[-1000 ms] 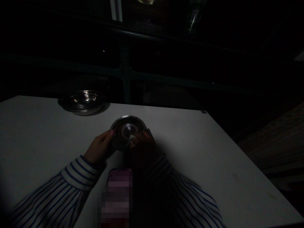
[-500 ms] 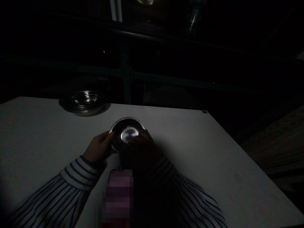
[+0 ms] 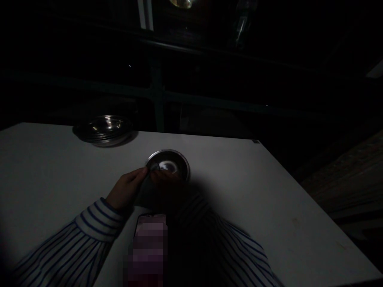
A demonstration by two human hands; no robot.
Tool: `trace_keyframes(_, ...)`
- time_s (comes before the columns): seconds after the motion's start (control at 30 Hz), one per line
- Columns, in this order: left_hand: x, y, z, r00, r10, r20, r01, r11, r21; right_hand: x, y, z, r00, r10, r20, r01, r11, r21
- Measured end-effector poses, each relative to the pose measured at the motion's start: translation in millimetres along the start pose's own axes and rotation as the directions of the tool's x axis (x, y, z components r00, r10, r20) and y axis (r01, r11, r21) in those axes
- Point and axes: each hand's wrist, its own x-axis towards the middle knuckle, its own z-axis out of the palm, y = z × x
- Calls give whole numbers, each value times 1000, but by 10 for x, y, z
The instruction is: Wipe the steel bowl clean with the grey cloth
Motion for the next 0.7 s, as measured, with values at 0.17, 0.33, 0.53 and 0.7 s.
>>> trace_keyframes(0.17,-12,18,-4,997,17,-77,-15,1000,19,-83,24,-41,999,-40,-28,39,998,-43)
trace_keyframes(0.33,-11,11,-15,997,-61,-46,57,994,-96,-147,63,-161,997,-63,33,66,992,-106)
trace_keyframes(0.53,-22,44,-15,987,-145,-71,138,986,-91,-75,149,-405,994,-36,103,35,999,18)
trace_keyframes(0.7,2,-6,-33,984,-164,-74,152,977,-148,-77,168,-578,892,418,-171,-257,782,568)
